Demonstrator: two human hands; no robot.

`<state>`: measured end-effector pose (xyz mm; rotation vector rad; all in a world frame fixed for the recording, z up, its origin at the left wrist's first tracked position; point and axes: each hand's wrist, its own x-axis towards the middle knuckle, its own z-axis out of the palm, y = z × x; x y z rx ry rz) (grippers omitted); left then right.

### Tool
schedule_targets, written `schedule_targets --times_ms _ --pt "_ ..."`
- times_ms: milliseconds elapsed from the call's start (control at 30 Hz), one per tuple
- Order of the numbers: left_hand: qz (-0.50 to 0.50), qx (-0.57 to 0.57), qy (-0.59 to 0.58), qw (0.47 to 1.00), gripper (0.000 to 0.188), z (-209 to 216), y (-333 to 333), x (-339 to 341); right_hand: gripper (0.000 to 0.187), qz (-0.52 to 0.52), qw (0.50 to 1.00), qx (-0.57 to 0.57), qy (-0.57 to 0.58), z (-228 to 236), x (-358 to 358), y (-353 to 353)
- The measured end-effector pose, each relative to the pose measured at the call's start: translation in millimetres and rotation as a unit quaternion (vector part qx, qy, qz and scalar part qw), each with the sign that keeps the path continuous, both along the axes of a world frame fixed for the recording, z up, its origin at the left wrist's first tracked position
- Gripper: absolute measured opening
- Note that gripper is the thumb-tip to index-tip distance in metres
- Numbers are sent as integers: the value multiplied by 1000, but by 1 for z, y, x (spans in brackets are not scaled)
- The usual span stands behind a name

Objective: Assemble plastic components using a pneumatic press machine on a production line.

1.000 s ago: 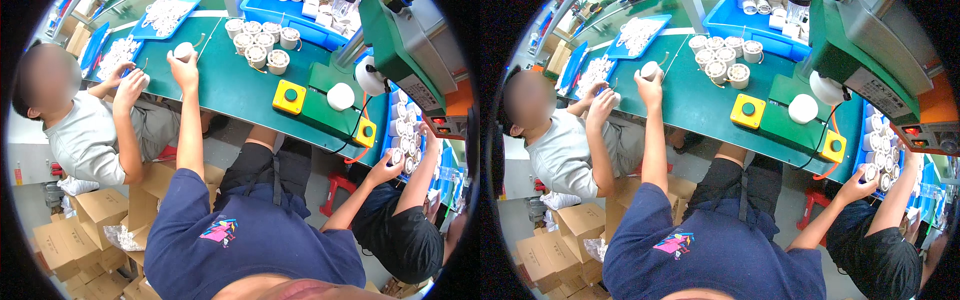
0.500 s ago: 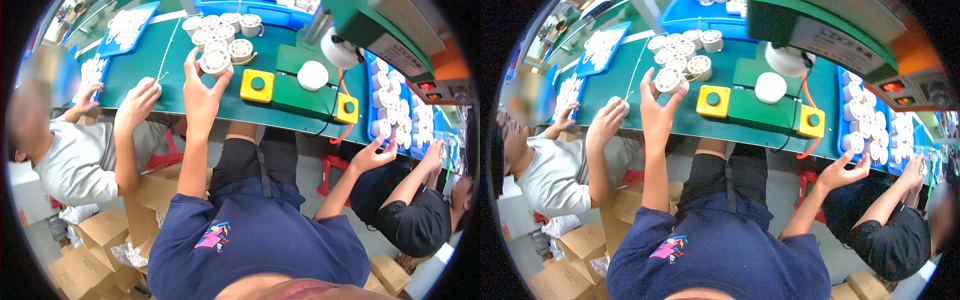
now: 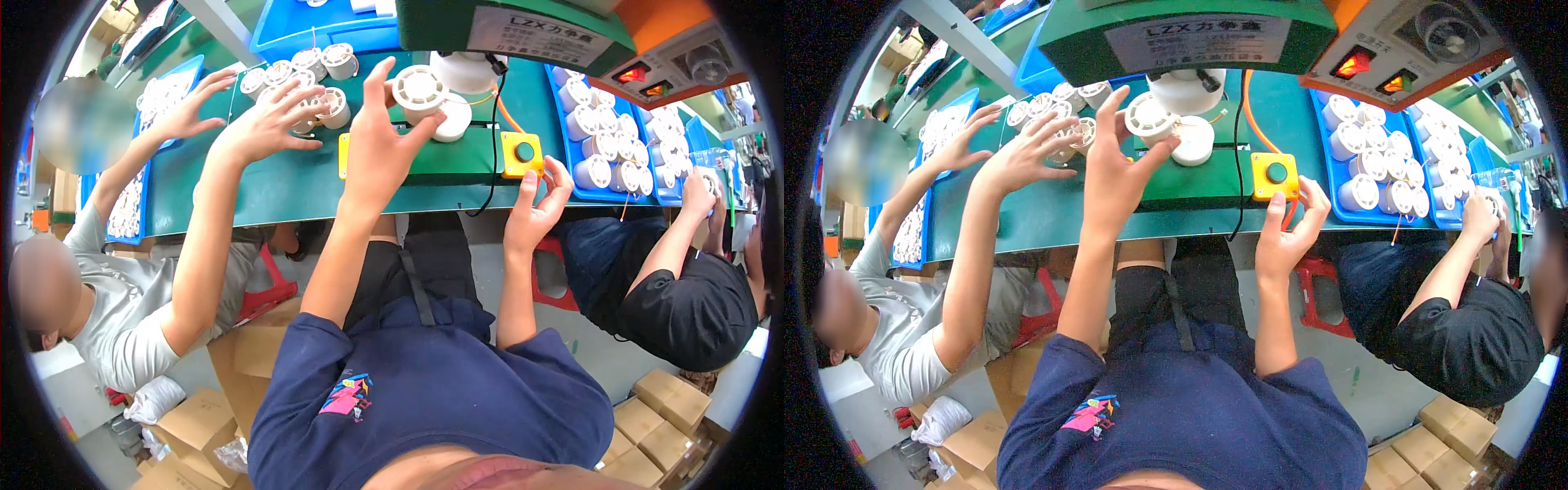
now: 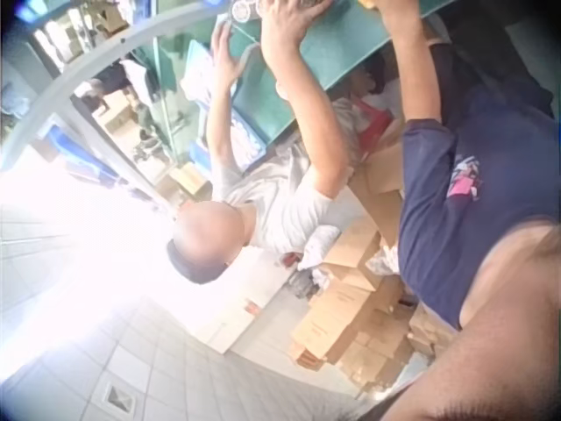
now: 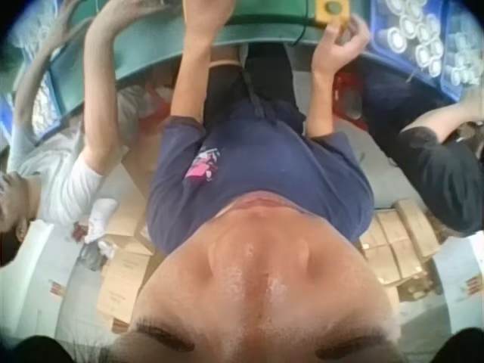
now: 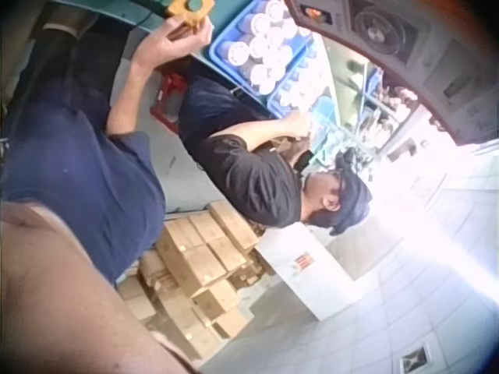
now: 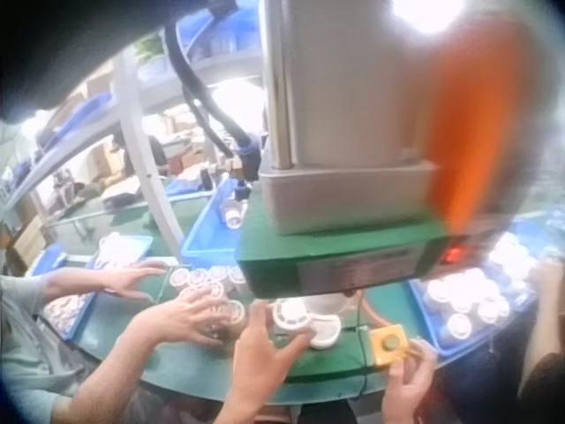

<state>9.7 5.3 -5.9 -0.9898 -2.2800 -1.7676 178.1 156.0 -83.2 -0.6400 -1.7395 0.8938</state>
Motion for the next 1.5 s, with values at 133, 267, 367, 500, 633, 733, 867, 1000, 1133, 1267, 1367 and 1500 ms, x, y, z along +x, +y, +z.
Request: schedule_targets --times_ms 133,267,367,500,633,733,867,1000,1133,1267,1367,1500 --pt "-30 12 -38 999 83 -5 9 3 42 11 999 14 -43 0 -4 2" --pt "-44 16 -51 998 84 -1 14 0 45 -2 994 87 -68 -12 -7 1" --pt "-47 13 -22 999 83 -1 17 2 45 -7 987 135 -83 -20 -4 4" --pt "-63 7 -24 998 82 -4 21 10 45 -7 984 162 -78 -23 -4 5" --pt "-54 5 11 998 81 -9 20 10 45 -12 982 170 -76 -24 -5 5" --pt "-33 -10 -1 999 81 -10 19 6 41 -9 983 166 -80 -21 -4 3" --pt "-44 -7 -11 999 81 -10 17 3 41 -11 983 163 -85 -21 -3 3" --pt "-60 8 -24 998 78 -8 22 10 43 -20 981 173 -88 -23 -3 4" --pt "-56 15 -19 998 75 -10 24 11 46 -30 978 185 -89 -24 -5 3" --pt "-53 9 -9 999 74 -10 21 6 45 -30 978 189 -84 -24 -7 2" --pt "-50 7 5 999 72 -10 19 3 46 -39 978 187 -82 -25 -8 2" --pt "-54 3 -11 998 72 -7 16 1 46 -43 977 193 -84 -27 -10 3"
